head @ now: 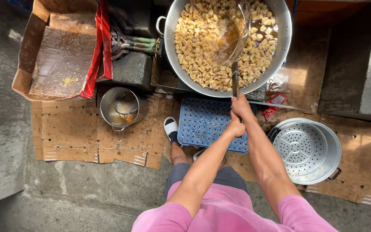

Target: The person stirs a large batch of small, light-colored snack pieces in a wok using a metal strainer. They then lift a cardboard box filled with the snack pieces and pour them into another box.

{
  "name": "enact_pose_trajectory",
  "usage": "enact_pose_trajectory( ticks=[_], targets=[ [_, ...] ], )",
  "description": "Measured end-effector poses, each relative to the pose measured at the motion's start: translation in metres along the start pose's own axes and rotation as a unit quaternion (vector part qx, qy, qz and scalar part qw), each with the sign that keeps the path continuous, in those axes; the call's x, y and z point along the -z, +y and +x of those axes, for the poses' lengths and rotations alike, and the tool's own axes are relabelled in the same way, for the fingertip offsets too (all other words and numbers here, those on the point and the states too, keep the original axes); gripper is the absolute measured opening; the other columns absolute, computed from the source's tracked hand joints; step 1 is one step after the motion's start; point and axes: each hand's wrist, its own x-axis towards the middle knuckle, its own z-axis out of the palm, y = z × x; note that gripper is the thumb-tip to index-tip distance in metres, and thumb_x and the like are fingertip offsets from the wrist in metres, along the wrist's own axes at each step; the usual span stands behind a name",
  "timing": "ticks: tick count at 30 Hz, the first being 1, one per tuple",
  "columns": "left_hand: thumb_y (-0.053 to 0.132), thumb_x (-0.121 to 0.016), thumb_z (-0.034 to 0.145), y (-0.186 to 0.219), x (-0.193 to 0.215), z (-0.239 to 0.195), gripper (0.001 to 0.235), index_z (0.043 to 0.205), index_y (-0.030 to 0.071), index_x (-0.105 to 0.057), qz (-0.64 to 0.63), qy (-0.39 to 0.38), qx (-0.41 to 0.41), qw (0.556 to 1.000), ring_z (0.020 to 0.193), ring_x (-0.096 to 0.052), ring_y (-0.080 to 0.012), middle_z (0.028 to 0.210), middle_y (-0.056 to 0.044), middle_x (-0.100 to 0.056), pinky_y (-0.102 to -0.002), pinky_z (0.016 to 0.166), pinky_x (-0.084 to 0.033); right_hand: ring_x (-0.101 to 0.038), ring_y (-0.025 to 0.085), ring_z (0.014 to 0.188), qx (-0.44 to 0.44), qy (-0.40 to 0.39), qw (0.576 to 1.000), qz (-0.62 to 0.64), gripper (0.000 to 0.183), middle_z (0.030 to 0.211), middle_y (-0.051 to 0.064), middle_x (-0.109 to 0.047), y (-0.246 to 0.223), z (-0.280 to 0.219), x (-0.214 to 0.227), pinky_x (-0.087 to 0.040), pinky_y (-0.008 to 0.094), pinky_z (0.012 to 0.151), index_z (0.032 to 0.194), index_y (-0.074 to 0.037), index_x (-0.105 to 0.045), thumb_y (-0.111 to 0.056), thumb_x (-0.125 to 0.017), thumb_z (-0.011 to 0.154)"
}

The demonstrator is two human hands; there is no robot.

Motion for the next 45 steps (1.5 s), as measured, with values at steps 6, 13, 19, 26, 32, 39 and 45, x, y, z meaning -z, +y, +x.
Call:
enact_pose_trajectory(
  ticks=[6, 13, 19, 26, 32, 39, 45],
  targets=[
    [0.018, -0.074, 0.092, 0.002, -0.018, -0.065, 0.093, 0.162, 0.007, -0.013, -0.096, -0.002, -0.147, 0.985, 0.142, -0.044, -0.0334, 0.156, -0.025, -0.041, -0.042, 0.113, -0.039, -0.06, 0.063, 0.092, 0.01, 0.07, 0.995, -0.076, 0.036, 0.094, 0.044, -0.062, -0.016, -0.068, 0.035, -0.048, 0.065, 0.083, 0.117, 0.007, -0.044, -0.024, -0.053, 0.102],
    [0.016, -0.068, 0.09, 0.023, 0.006, -0.109, 0.081, 0.161, 0.012, -0.031, -0.157, -0.097, -0.031, 0.982, 0.097, -0.057, -0.0241, 0.125, -0.019, -0.061, -0.038, 0.075, -0.05, -0.064, 0.06, 0.093, 0.015, 0.184, 0.977, -0.102, 0.026, 0.095, 0.045, -0.063, -0.013, -0.115, 0.03, -0.052, 0.063, 0.081, 0.11, 0.009, -0.04, -0.012, -0.049, 0.098],
    [0.013, -0.064, 0.091, -0.007, 0.07, -0.086, 0.077, 0.159, 0.013, -0.029, -0.026, -0.114, -0.031, 0.993, 0.118, -0.058, -0.0337, 0.136, -0.022, -0.06, -0.043, 0.095, -0.048, -0.064, 0.06, 0.094, -0.138, 0.162, 0.976, -0.053, 0.033, 0.098, 0.047, -0.063, -0.011, -0.097, -0.042, -0.053, 0.061, 0.083, 0.116, 0.011, -0.04, -0.013, -0.05, 0.096],
    [0.005, -0.049, 0.084, -0.001, 0.218, -0.059, 0.086, 0.164, 0.017, -0.021, 0.222, -0.107, -0.027, 0.969, 0.131, -0.054, -0.0492, 0.14, -0.033, -0.057, -0.051, 0.109, -0.042, -0.07, 0.05, 0.09, -0.123, 0.181, 0.966, 0.136, 0.033, 0.097, 0.036, -0.066, -0.086, -0.061, -0.143, -0.056, 0.056, 0.079, 0.107, 0.008, -0.048, -0.019, -0.056, 0.089],
    [0.004, -0.049, 0.082, 0.059, 0.293, -0.081, 0.087, 0.163, 0.017, -0.018, 0.193, -0.124, -0.07, 0.971, 0.13, -0.053, -0.0486, 0.142, -0.031, -0.054, -0.05, 0.108, -0.043, -0.066, 0.055, 0.09, -0.095, 0.21, 0.968, 0.101, 0.035, 0.096, 0.037, -0.064, -0.163, -0.066, -0.164, -0.052, 0.059, 0.082, 0.111, 0.008, -0.046, -0.022, -0.055, 0.095],
    [0.002, -0.049, 0.085, 0.088, 0.335, -0.105, 0.085, 0.162, 0.012, -0.016, 0.197, -0.121, -0.102, 0.967, 0.13, -0.053, -0.0505, 0.14, -0.034, -0.056, -0.052, 0.108, -0.043, -0.069, 0.046, 0.081, -0.087, 0.203, 0.965, 0.144, 0.035, 0.087, 0.03, -0.067, -0.23, -0.085, -0.163, -0.054, 0.054, 0.075, 0.112, 0.005, -0.048, -0.026, -0.056, 0.098],
    [0.006, -0.054, 0.083, 0.065, 0.337, -0.07, 0.095, 0.163, 0.01, -0.004, 0.303, -0.081, -0.109, 0.943, 0.118, -0.059, -0.0533, 0.132, -0.038, -0.059, -0.055, 0.101, -0.047, -0.062, 0.027, 0.057, -0.14, 0.126, 0.925, 0.33, 0.028, 0.075, 0.016, -0.062, -0.221, -0.055, -0.192, -0.052, 0.043, 0.051, 0.109, 0.003, -0.047, -0.022, -0.053, 0.1]
  ],
)
